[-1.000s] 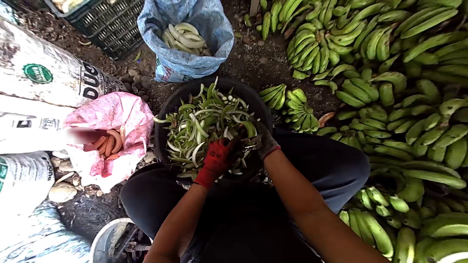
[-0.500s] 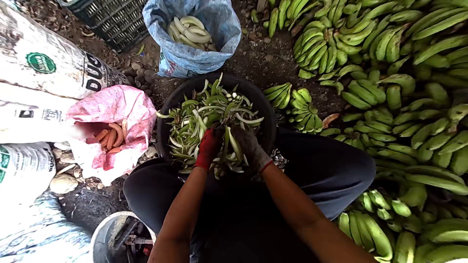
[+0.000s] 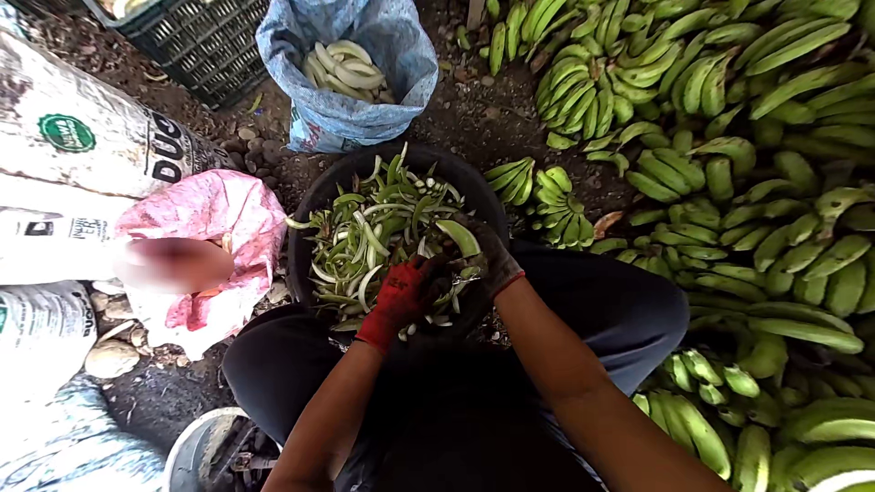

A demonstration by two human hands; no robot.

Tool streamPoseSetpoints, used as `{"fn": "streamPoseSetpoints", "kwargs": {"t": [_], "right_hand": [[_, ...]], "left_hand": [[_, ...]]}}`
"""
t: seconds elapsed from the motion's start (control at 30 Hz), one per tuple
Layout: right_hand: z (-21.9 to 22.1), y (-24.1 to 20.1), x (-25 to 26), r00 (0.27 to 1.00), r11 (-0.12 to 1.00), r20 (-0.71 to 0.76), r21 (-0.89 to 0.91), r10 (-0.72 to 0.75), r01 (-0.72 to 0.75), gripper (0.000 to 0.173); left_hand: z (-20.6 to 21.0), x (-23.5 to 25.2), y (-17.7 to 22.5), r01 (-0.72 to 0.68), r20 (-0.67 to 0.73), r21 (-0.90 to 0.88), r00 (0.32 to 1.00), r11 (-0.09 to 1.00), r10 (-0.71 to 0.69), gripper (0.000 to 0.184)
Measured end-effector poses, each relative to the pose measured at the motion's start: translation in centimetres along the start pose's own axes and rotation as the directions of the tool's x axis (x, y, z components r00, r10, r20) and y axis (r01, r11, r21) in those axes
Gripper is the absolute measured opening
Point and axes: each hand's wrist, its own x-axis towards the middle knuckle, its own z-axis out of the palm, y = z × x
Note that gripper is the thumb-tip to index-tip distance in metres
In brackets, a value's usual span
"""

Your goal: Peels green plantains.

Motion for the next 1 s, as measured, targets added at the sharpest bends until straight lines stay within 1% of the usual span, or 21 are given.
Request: {"fn": "streamPoseSetpoints", "kwargs": {"t": [0.07, 0.13, 0.2, 0.27, 0.33, 0.4, 0.47, 0.53, 0.6, 0.63, 0.67, 0.7, 0.73, 0.77, 0.8, 0.83, 0.87, 0.9, 0.93, 0.97, 1.0], "right_hand": [[0.4, 0.7, -0.3, 1.000, 0.999, -0.004, -0.037, -0.013, 0.013, 0.039], [1.0, 1.9, -0.4, 0.997, 0.996, -0.061, -0.070, -0.057, 0.053, 0.037], [2.0, 3.0, -0.6, 0.984, 0.980, -0.121, -0.164, -0.132, 0.111, 0.037], [2.7, 3.7, -1.0, 0.981, 0.967, -0.097, -0.209, -0.169, 0.146, 0.039], [2.4, 4.3, -1.0, 0.980, 0.954, -0.086, -0.260, -0.178, 0.150, 0.041], [1.4, 4.6, -0.8, 0.984, 0.933, -0.088, -0.340, -0.154, 0.116, 0.044], [0.6, 4.7, -0.5, 0.981, 0.930, -0.143, -0.361, -0.130, 0.070, 0.047], [-0.5, 5.1, 0.2, 0.958, 0.949, -0.260, -0.313, -0.117, 0.030, 0.047], [-1.7, 5.5, 1.7, 0.905, 0.976, -0.418, -0.217, -0.073, -0.022, 0.047], [-1.7, 5.1, 2.3, 0.881, 0.978, -0.471, -0.203, -0.051, -0.051, 0.047], [-1.2, 4.2, 2.8, 0.872, 0.975, -0.488, -0.213, -0.044, -0.070, 0.047], [-0.1, 2.5, 3.2, 0.878, 0.976, -0.477, -0.209, -0.043, -0.066, 0.049], [1.3, 0.4, 3.9, 0.895, 0.985, -0.441, -0.170, -0.069, -0.008, 0.045], [3.0, -2.0, 4.8, 0.925, 0.994, -0.364, -0.040, -0.110, 0.102, 0.035], [4.4, -4.4, 5.7, 0.953, 0.969, -0.241, 0.117, -0.184, 0.217, 0.028], [6.1, -6.7, 6.7, 0.947, 0.916, -0.134, 0.246, -0.291, 0.316, 0.029], [7.8, -8.6, 7.3, 0.922, 0.865, -0.076, 0.325, -0.379, 0.382, 0.035], [9.2, -10.0, 7.6, 0.902, 0.828, -0.048, 0.378, -0.430, 0.414, 0.039], [10.4, -10.7, 7.9, 0.900, 0.822, -0.079, 0.378, -0.428, 0.425, 0.038], [11.1, -10.5, 8.2, 0.909, 0.851, -0.120, 0.322, -0.398, 0.415, 0.036], [11.2, -9.2, 8.5, 0.922, 0.898, -0.162, 0.223, -0.351, 0.380, 0.035]], "left_hand": [[0.1, 0.3, 0.1, 0.055, -0.007, 0.028, 0.998, 0.998, -0.054, 0.047], [0.3, 0.6, 0.2, 0.151, -0.051, 0.052, 0.988, 0.987, -0.148, 0.045], [0.7, 1.0, 0.0, 0.292, -0.144, 0.028, 0.947, 0.956, -0.285, 0.045], [0.8, 1.3, -0.3, 0.412, -0.222, -0.037, 0.885, 0.910, -0.410, 0.044], [0.3, 1.3, -0.6, 0.509, -0.203, -0.122, 0.827, 0.852, -0.524, 0.046], [0.0, 1.1, -1.1, 0.560, -0.151, -0.203, 0.792, 0.803, -0.591, 0.049], [0.0, 0.9, -1.8, 0.567, -0.151, -0.259, 0.775, 0.782, -0.613, 0.051], [0.1, 0.5, -2.7, 0.549, -0.180, -0.346, 0.757, 0.761, -0.628, 0.053], [-0.6, -0.1, -3.4, 0.524, -0.199, -0.454, 0.729, 0.721, -0.655, 0.056], [-1.0, -0.3, -3.6, 0.511, -0.211, -0.509, 0.706, 0.693, -0.676, 0.056], [-1.3, -0.4, -4.0, 0.484, -0.235, -0.562, 0.684, 0.671, -0.691, 0.054], [-1.5, -0.3, -4.5, 0.454, -0.258, -0.601, 0.669, 0.658, -0.697, 0.053], [-1.6, 0.0, -5.0, 0.410, -0.302, -0.625, 0.658, 0.664, -0.690, 0.051], [-1.7, 0.1, -5.4, 0.373, -0.343, -0.637, 0.646, 0.674, -0.682, 0.048], [-1.9, 0.1, -5.6, 0.359, -0.361, -0.642, 0.638, 0.677, -0.680, 0.048], [-2.2, 0.0, -5.4, 0.359, -0.368, -0.643, 0.630, 0.676, -0.684, 0.047], [-2.5, -0.1, -5.0, 0.369, -0.364, -0.640, 0.626, 0.674, -0.689, 0.046], [-2.9, -0.4, -4.6, 0.379, -0.358, -0.636, 0.626, 0.672, -0.693, 0.046], [-3.2, -0.4, -4.4, 0.381, -0.357, -0.632, 0.630, 0.675, -0.690, 0.046], [-3.4, -0.2, -4.4, 0.373, -0.362, -0.647, 0.617, 0.665, -0.699, 0.045], [-3.5, 0.0, -4.5, 0.358, -0.365, -0.666, 0.608, 0.654, -0.705, 0.044]]}}
